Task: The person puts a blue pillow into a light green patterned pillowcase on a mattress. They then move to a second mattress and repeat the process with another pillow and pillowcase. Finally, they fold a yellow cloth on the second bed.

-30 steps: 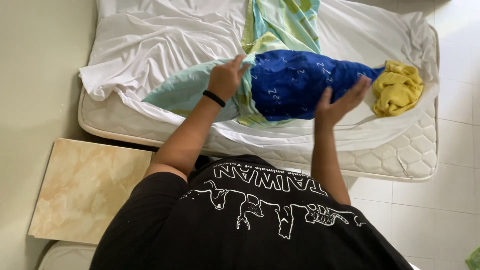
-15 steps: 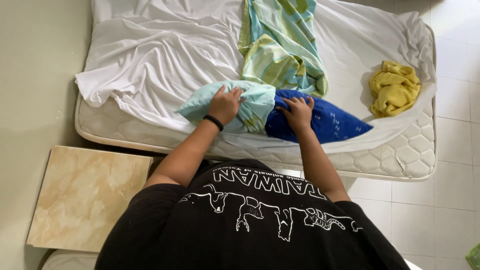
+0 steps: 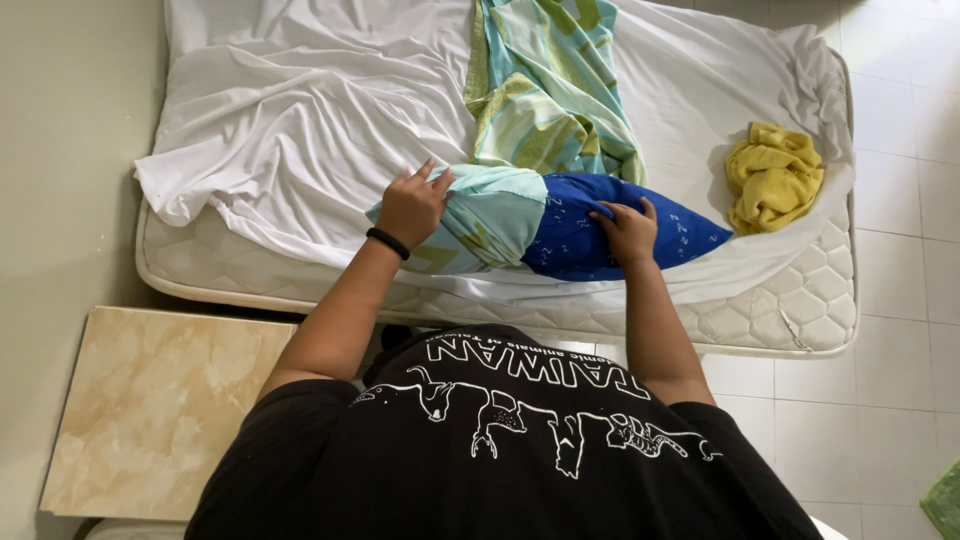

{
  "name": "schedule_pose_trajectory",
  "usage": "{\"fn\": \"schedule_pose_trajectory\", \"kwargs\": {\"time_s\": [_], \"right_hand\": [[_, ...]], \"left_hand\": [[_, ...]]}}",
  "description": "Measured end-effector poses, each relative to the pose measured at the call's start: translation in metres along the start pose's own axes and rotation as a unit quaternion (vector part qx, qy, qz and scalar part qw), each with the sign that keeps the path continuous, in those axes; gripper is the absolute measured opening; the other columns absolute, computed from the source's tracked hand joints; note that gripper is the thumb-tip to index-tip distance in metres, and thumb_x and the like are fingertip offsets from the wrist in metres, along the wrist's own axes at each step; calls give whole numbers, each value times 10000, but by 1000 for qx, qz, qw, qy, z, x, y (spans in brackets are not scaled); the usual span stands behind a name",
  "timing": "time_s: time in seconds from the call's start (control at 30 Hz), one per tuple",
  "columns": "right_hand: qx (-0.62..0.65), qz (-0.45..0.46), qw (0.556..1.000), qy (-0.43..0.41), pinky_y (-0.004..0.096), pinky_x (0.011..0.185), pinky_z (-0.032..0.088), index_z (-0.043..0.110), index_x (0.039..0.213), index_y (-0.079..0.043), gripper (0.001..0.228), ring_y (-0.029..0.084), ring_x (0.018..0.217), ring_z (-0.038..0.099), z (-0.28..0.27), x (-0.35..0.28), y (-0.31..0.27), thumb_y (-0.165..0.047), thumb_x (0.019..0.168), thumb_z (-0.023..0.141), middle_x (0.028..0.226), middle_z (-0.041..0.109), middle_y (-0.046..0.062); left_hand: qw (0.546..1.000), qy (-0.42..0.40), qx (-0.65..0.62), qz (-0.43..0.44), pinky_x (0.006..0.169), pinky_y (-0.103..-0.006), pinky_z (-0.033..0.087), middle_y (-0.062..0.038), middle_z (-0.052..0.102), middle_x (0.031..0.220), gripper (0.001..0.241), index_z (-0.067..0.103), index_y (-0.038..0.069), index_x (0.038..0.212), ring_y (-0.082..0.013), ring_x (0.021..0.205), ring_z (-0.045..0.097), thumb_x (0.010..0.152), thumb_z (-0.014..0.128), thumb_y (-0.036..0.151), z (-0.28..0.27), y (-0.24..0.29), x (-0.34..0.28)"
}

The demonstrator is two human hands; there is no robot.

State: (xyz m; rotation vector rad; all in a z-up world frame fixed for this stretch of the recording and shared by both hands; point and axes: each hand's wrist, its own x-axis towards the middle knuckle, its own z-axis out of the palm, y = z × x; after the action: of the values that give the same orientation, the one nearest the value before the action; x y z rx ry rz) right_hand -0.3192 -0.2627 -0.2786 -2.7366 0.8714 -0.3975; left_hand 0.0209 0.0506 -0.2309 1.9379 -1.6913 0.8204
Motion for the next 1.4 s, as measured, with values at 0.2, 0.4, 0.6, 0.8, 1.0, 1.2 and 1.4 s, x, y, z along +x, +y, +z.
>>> {"fn": "schedule_pose_trajectory", "kwargs": {"time_s": [0.2,0.4,0.6,0.8,1.0,1.2,1.4], "right_hand": [[-2,2,996,-86,535,1197,242,534,1502,-238,597,300,1360,511,-42,21,-105,-536,990,609,1554,511,15],[13,-24,988,-149,528,1264,137,225,1657,-129,1305,333,1564,227,-18,40,-173,-639,639,863,1693,273,142],[-102,-1,984,-145,461,1051,379,407,1534,-246,1160,268,1248,535,27,48,-133,-767,573,793,1251,584,28],[-92,6,989,-119,440,1009,427,546,1411,-237,993,254,1180,546,30,38,-120,-709,582,822,1173,573,17],[24,5,974,-224,599,1161,301,331,1624,-174,1154,385,1418,352,-7,40,-143,-535,662,856,1496,407,128],[-33,11,965,-260,684,1221,98,180,1665,-73,1203,407,1566,42,-7,31,-174,-260,684,851,1737,107,74],[-49,-34,986,-152,509,1238,188,518,1515,-271,751,113,1518,333,19,9,-142,-242,807,768,1581,475,-170]], "left_hand": [[996,-37,68,-47,751,-357,573,45,655,686,255,664,253,1134,-177,748,722,1013,542,441,15,13,8],[997,-53,1,-54,860,-392,527,22,658,675,249,595,245,1086,-184,703,717,1016,523,473,30,56,33],[969,-188,-76,-138,1168,-640,191,-44,765,1086,407,646,263,1172,-277,1235,637,963,579,606,14,37,19],[952,-244,-27,-182,1159,-733,143,-37,634,1348,835,581,233,1365,-310,1324,510,705,763,711,-23,12,-6],[918,-318,-46,-234,1154,-697,159,-110,618,1403,896,419,127,1514,-308,1262,591,888,609,739,-25,-8,-30],[972,-194,-3,-134,1152,-697,118,-125,708,1314,782,546,90,1474,-267,1172,657,1036,362,711,5,-17,-55],[989,-130,12,-65,1190,-669,163,-114,782,1098,775,691,54,1235,-253,1032,714,1035,341,716,8,-58,-84]]}}
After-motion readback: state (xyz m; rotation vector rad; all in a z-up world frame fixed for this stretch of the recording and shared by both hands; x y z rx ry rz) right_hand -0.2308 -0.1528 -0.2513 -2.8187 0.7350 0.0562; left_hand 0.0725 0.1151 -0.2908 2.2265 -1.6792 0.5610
